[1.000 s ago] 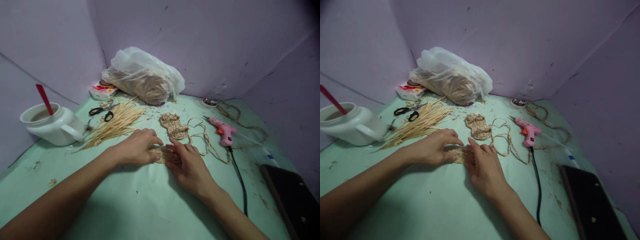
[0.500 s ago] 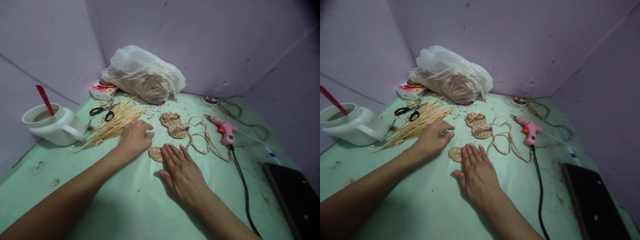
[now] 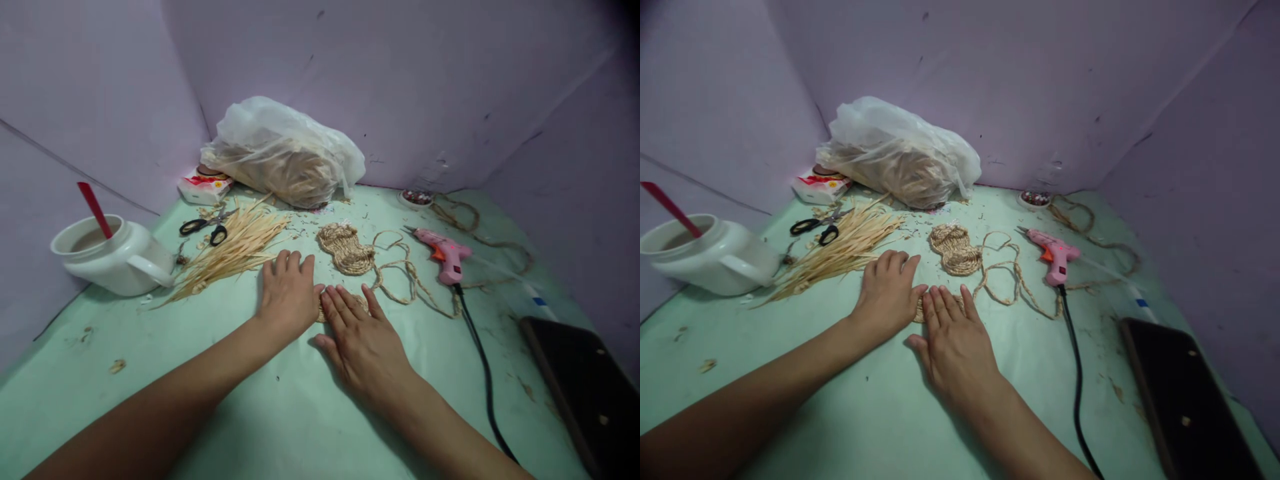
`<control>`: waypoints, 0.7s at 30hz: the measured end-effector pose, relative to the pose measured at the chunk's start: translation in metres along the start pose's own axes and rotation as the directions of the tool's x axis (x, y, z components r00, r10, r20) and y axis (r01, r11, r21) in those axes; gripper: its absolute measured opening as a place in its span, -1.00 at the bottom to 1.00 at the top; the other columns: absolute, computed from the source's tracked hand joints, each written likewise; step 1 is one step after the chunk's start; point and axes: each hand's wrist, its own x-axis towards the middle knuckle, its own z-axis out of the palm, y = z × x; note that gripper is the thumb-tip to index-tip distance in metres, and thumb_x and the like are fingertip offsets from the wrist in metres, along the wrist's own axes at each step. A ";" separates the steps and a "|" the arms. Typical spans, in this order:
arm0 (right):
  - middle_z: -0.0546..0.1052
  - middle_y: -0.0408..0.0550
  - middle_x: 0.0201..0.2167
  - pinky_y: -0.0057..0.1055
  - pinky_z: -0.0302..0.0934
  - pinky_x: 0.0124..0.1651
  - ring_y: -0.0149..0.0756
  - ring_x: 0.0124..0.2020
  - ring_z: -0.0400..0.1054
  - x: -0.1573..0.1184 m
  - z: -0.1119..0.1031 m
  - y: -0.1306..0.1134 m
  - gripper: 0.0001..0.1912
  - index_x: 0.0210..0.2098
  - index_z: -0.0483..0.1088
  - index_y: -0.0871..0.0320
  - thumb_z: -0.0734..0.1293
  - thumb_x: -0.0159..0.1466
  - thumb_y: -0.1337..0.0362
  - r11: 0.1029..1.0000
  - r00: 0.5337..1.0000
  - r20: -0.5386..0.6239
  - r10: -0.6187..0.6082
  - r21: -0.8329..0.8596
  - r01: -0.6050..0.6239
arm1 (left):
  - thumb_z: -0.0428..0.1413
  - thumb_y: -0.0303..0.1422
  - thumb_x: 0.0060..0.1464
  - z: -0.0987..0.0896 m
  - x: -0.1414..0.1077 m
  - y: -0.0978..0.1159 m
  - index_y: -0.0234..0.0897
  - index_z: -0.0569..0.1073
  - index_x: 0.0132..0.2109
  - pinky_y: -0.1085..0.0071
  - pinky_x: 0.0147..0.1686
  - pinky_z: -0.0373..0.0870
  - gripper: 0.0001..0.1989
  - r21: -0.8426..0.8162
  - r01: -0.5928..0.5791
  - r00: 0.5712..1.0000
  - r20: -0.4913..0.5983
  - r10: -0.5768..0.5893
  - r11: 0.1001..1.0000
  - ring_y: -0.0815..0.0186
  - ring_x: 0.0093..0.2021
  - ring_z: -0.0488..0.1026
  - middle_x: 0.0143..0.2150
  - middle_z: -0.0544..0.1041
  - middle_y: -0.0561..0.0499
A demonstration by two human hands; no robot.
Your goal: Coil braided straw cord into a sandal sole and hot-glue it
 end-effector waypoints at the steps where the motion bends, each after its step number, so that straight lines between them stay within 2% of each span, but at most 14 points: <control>1: 0.26 0.22 0.19 0.10 -0.28 0.28 0.02 0.25 0.07 0.000 -0.001 0.001 -0.43 0.20 0.17 0.41 0.01 0.37 0.12 1.000 1.000 -0.011 -0.002 0.016 0.003 | -0.03 -0.28 0.13 -0.002 0.000 -0.001 -0.38 0.27 0.12 0.00 0.05 0.12 -0.56 -0.021 -0.005 1.000 -0.016 0.005 1.000 -0.06 0.14 0.16 0.09 0.34 -0.26; 4: 0.32 0.20 0.16 0.12 -0.29 0.27 -0.01 0.22 0.13 -0.003 -0.006 0.006 -0.48 0.19 0.17 0.38 0.04 0.36 0.16 0.998 0.992 -0.125 0.002 0.064 0.006 | -0.04 -0.28 0.14 -0.011 0.003 -0.006 -0.32 0.32 0.08 0.06 0.06 0.14 -0.62 -0.111 -0.018 0.994 -0.105 0.006 0.994 0.04 0.11 0.21 0.07 0.38 -0.20; 7: 0.39 0.18 0.11 0.16 -0.26 0.25 -0.05 0.16 0.21 -0.006 -0.016 0.018 -0.44 0.26 -0.01 0.29 0.12 0.32 0.22 0.992 0.953 -0.302 0.034 0.126 0.005 | -0.05 -0.33 0.14 -0.017 0.007 -0.016 -0.26 0.41 -0.02 0.11 0.05 0.18 -0.71 -0.225 -0.011 0.987 -0.158 -0.026 0.974 0.12 0.07 0.28 0.00 0.45 -0.13; 9: 0.46 0.10 0.04 0.16 -0.16 0.21 -0.09 0.07 0.29 -0.008 -0.022 0.028 -0.37 0.29 -0.09 0.16 0.18 0.27 0.28 0.980 0.935 -0.350 0.055 0.197 0.016 | -0.02 -0.38 0.11 -0.018 0.009 -0.023 -0.26 0.47 -0.12 0.15 0.01 0.22 -0.76 -0.314 -0.009 0.987 -0.155 -0.042 0.949 0.16 0.00 0.35 -0.08 0.50 -0.09; 10: 0.49 0.06 0.00 0.16 -0.11 0.19 -0.10 0.03 0.31 -0.008 -0.023 0.033 -0.34 0.29 -0.09 0.11 0.21 0.25 0.30 0.974 0.935 -0.349 0.060 0.227 0.022 | 0.00 -0.40 0.08 -0.018 0.010 -0.026 -0.26 0.49 -0.16 0.18 -0.01 0.25 -0.78 -0.359 -0.028 0.991 -0.129 -0.020 0.933 0.19 -0.05 0.38 -0.12 0.52 -0.07; 12: 0.52 0.03 -0.05 0.15 -0.04 0.15 -0.08 -0.02 0.31 -0.006 -0.024 0.040 -0.30 0.28 -0.08 0.07 0.25 0.21 0.33 0.964 0.945 -0.323 0.051 0.262 0.038 | 0.05 -0.40 0.03 -0.019 0.008 -0.031 -0.26 0.51 -0.23 0.23 -0.07 0.30 -0.83 -0.426 -0.103 0.995 -0.042 0.094 0.899 0.23 -0.15 0.42 -0.20 0.55 -0.04; 15: 0.52 0.01 -0.05 0.13 -0.05 0.15 -0.08 -0.03 0.27 -0.001 -0.019 0.041 -0.28 0.27 -0.06 0.07 0.29 0.17 0.35 0.957 0.965 -0.259 0.024 0.286 0.053 | 0.15 -0.34 -0.04 -0.021 0.004 -0.031 -0.22 0.55 -0.24 0.22 -0.09 0.29 -0.83 -0.429 -0.233 0.952 0.081 0.294 0.873 0.21 -0.16 0.40 -0.23 0.54 -0.02; 17: 0.52 0.00 -0.06 0.09 -0.02 0.13 -0.08 -0.05 0.26 0.002 -0.015 0.038 -0.27 0.26 -0.04 0.09 0.30 0.16 0.36 0.953 0.976 -0.216 0.020 0.299 0.046 | 0.19 -0.28 -0.08 -0.022 0.001 -0.029 -0.19 0.55 -0.19 0.18 -0.07 0.26 -0.76 -0.392 -0.283 0.929 0.116 0.352 0.875 0.17 -0.13 0.38 -0.20 0.53 -0.03; 21: 0.55 -0.04 -0.12 0.01 0.08 0.01 -0.07 -0.12 0.26 0.006 -0.011 0.033 -0.26 0.27 -0.05 0.10 0.31 0.16 0.37 0.944 0.985 -0.161 0.065 0.330 -0.008 | 0.21 -0.21 -0.08 -0.019 -0.001 -0.026 -0.13 0.53 -0.10 0.15 -0.08 0.23 -0.66 -0.334 -0.326 0.906 0.158 0.393 0.885 0.14 -0.11 0.35 -0.19 0.50 -0.04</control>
